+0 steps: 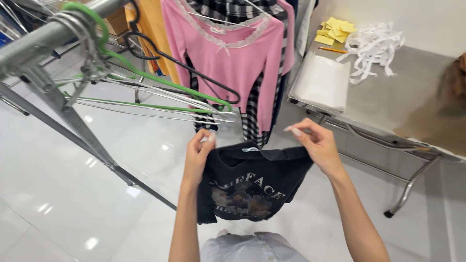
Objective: The person hangs several folded garments onto a metal clothing rack. They pick up a pink top, a black and white checkered shirt, a dark t-shirt, and a brown top, place each on a hanger, and hang them on the rack.
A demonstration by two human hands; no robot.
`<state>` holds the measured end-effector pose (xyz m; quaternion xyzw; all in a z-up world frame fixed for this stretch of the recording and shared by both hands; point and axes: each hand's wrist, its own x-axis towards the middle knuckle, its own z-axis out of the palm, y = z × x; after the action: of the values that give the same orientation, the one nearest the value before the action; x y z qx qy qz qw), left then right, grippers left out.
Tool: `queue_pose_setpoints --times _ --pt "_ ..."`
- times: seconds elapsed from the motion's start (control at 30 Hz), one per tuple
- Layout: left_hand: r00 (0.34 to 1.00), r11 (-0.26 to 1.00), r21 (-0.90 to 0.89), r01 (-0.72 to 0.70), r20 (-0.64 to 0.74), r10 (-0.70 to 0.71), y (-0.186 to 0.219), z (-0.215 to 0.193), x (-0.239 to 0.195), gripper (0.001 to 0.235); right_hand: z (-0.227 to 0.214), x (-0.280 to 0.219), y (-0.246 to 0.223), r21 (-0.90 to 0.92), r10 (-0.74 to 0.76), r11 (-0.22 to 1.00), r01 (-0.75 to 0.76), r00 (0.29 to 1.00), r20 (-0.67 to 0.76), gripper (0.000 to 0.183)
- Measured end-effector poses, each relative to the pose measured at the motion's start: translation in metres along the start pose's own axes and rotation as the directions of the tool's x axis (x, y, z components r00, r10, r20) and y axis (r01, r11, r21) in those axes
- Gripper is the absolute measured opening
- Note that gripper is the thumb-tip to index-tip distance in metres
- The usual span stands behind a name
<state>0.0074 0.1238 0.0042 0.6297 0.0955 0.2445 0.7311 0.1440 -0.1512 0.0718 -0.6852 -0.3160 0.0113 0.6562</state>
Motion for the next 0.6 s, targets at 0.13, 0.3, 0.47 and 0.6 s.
queue_pose_setpoints --times 0.13,0.3,0.47,0.6 --pt "0.998 0.996 -0.088 0.007 -0.067 -0.013 -0.013 -0.009 0.034 0.028 0.07 0.033 -0.014 0.015 0.017 1.0 -0.018 1.0 0.012 0.015" --pt "0.997 0.953 -0.297 0.068 -0.013 -0.075 0.009 -0.001 0.041 0.04 0.109 0.06 -0.017 0.098 0.069 0.992 -0.08 0.992 0.11 0.022" --pt "0.994 0.951 -0.289 0.11 0.008 -0.112 0.001 -0.003 0.053 0.027 0.117 0.068 0.0 0.112 0.05 0.991 -0.067 0.989 0.143 0.018" --pt "0.986 0.947 -0.277 0.161 0.014 -0.163 -0.013 -0.006 0.064 0.02 0.116 0.07 0.003 0.096 0.002 0.995 -0.016 0.991 0.136 0.02"
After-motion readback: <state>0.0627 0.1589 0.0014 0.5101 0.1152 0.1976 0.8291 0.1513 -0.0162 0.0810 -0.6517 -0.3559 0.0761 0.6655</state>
